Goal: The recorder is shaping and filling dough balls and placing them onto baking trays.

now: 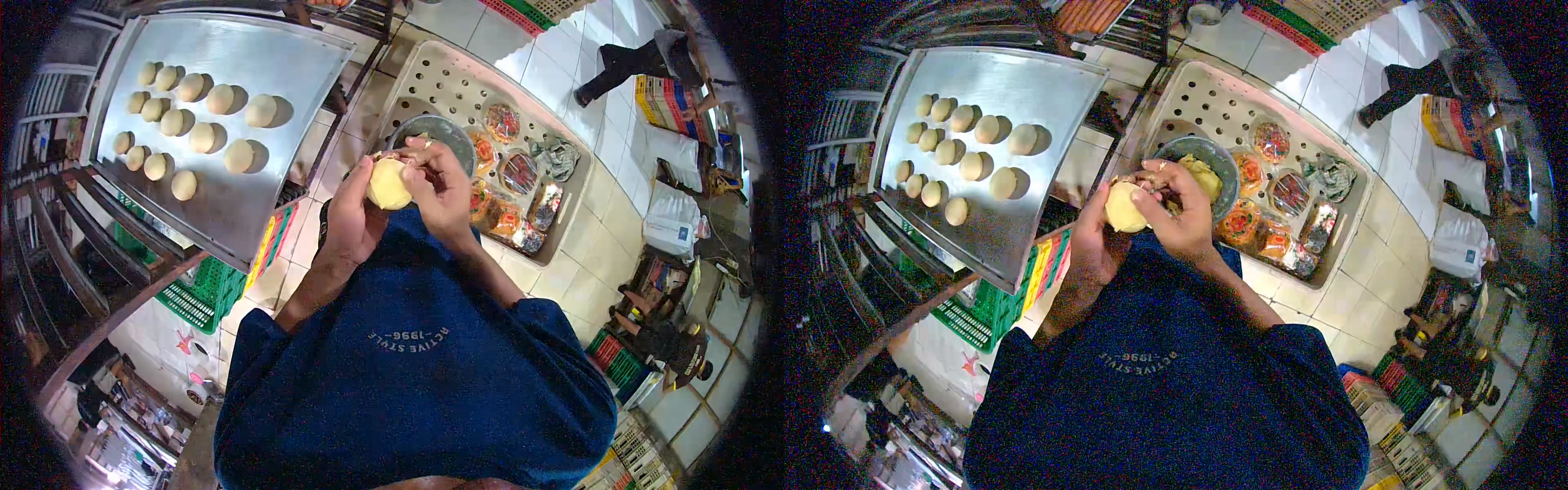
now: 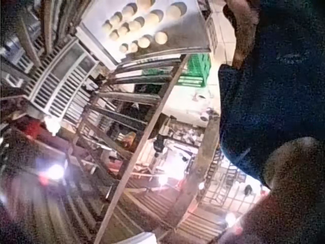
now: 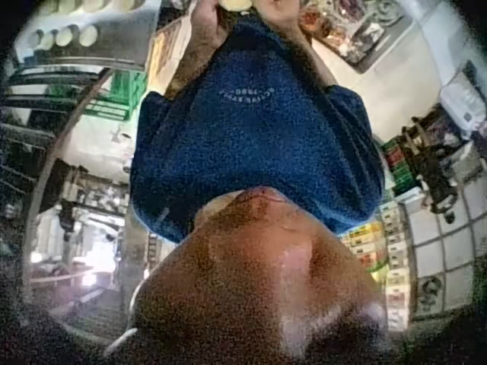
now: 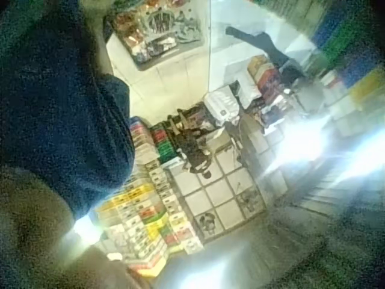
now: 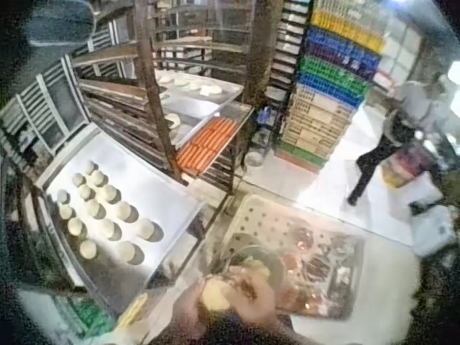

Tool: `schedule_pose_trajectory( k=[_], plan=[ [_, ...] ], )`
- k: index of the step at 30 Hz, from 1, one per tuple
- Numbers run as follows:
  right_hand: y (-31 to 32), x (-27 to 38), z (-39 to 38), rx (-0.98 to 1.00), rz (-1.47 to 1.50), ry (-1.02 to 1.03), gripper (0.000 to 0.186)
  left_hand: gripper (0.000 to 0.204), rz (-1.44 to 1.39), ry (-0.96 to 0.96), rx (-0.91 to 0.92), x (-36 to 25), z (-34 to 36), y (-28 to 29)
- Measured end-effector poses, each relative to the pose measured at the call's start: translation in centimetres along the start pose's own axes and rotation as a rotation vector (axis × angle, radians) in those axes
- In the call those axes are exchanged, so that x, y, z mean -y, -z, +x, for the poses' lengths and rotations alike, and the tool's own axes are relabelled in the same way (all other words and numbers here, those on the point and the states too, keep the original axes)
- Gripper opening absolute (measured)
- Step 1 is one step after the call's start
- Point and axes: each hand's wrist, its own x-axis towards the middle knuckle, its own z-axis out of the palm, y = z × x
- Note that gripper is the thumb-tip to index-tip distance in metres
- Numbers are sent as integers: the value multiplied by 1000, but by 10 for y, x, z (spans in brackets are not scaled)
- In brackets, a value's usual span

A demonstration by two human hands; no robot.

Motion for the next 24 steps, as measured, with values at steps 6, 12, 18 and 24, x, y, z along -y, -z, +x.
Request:
schedule_pose_trajectory(
  k=[6, 12, 18, 24],
  plan=[
    [6, -10, -4, -233, 50, -63, 14, 42, -325, -143, -4, -3, 6, -16],
    [9, 2, 2, -193, 191, -96, 19, 49, -25, -111, 122, 4, 19, 3],
    [18, -9, 0, -33, -52, 36, 37, 34, 190, -78, -45, 8, 20, 2],
    [16, -2, 3, -23, -276, 5, 45, 27, 383, -119, -37, 13, 22, 7]
  ],
)
